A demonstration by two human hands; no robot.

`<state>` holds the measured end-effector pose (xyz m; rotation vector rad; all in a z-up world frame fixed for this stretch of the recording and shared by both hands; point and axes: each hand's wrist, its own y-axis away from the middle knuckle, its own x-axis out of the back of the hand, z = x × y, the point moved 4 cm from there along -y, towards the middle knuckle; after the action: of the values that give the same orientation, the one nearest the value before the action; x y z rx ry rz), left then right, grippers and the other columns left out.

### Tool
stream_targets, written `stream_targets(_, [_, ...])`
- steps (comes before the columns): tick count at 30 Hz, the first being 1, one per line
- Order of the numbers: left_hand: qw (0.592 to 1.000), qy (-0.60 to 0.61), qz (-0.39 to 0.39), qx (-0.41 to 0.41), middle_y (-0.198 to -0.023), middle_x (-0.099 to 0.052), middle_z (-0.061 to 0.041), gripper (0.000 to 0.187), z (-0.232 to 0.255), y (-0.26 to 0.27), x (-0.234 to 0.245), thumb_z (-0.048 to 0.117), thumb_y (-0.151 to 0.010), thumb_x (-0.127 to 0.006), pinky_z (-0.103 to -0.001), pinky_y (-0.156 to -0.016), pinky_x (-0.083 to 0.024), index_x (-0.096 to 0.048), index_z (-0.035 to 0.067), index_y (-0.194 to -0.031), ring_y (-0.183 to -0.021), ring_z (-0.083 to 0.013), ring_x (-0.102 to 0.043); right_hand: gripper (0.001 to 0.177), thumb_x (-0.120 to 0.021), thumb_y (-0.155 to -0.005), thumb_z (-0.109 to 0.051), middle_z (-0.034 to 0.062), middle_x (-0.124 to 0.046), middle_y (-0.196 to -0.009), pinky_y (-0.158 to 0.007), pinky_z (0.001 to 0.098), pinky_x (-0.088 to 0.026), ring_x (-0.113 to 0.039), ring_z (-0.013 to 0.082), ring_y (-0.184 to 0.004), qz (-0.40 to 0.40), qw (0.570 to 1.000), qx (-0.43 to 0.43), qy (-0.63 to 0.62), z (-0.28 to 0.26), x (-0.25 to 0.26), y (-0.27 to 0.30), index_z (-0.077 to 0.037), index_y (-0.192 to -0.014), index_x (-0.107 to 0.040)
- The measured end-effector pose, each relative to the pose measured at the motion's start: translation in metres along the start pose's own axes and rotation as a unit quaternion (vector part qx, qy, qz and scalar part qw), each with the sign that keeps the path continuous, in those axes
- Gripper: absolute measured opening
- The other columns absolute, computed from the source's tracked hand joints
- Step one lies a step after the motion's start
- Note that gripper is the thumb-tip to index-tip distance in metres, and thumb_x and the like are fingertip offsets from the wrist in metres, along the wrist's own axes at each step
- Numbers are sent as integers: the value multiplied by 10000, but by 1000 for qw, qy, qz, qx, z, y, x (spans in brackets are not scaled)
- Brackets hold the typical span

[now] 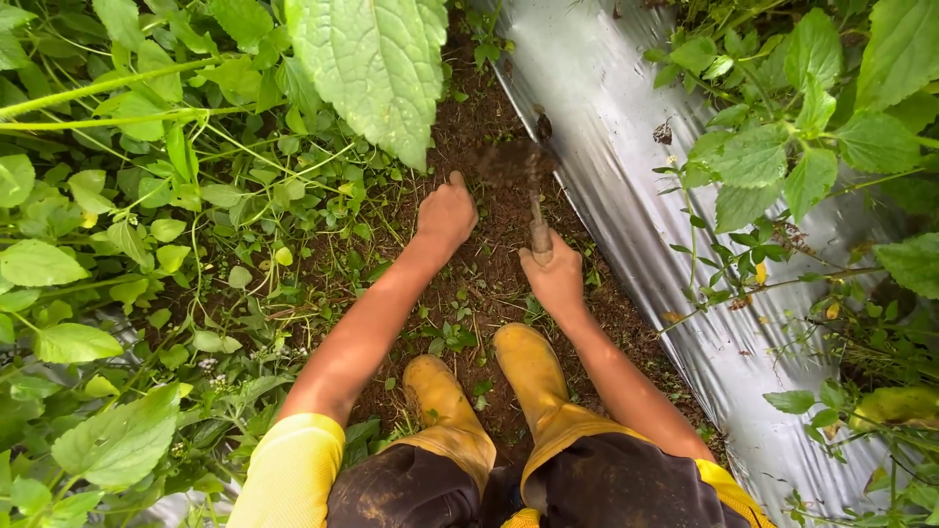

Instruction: Using a hand hoe to loosen weeds and pulling them out by hand from a garden bed.

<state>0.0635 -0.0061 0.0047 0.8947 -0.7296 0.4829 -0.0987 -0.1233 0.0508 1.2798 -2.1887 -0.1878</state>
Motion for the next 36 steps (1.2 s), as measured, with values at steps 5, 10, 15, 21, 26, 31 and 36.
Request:
stream_targets(5, [998,-50,24,16,-873,-713,-278,775,2,-32,-9,601,-1063,-274,-488,-580,-634,-586,-103,-1153,-787,-395,-767,168,-698,-893,-66,106,-591,-486,-420,270,-412,-557,149,-393,94,991,95,-21,-2,14,-15,-76,-766,-589])
stream_targets(10, [988,-149,6,34,-763,-698,-220,632,-21,-95,-92,499,-1030,-403,-471,-527,-624,-628,-91,-1057,-705,-345,-752,176,-740,-855,-69,140,-590,-490,-424,330,-397,-558,187,-401,113,988,99,-23,14,5,-9,-52,-759,-593])
stream_targets(15, [982,-188,28,2,-665,-694,-137,321,-27,-85,-83,200,-973,-499,-464,-504,-616,-712,-33,-913,-643,-294,-742,183,-718,-860,-60,170,-550,-466,-386,345,-361,-531,210,-370,88,990,107,-35,12,2,-8,-25,-749,-577])
stream_targets(21, [998,-35,31,-38,-839,-747,-237,366,-32,-25,-30,158,-966,-463,-552,-696,-633,-727,-8,-1157,-799,-403,-762,217,-734,-893,-85,95,-594,-461,-381,261,-403,-571,165,-367,116,981,132,-76,7,-2,-27,-77,-737,-584])
stream_targets(26, [998,32,35,-40,-835,-728,-245,308,-33,-21,-28,203,-1012,-434,-538,-708,-614,-678,28,-1079,-794,-447,-747,36,-670,-945,-34,74,-596,-573,-401,260,-463,-512,140,-406,-54,997,-22,-48,23,-29,-16,-18,-962,-643])
stream_targets(31, [997,21,52,-45,-817,-715,-245,286,-41,-19,-35,194,-1017,-423,-532,-684,-609,-648,19,-1038,-779,-437,-746,119,-674,-927,-29,63,-586,-502,-380,252,-461,-557,139,-366,6,997,18,-76,12,-8,-14,-55,-833,-606])
stream_targets(36, [998,16,52,-33,-815,-731,-221,285,-41,-20,-37,196,-1009,-427,-534,-713,-601,-661,34,-1013,-780,-428,-752,192,-695,-913,-22,97,-582,-445,-386,244,-441,-586,148,-363,76,982,130,-114,2,-13,-32,-61,-770,-574])
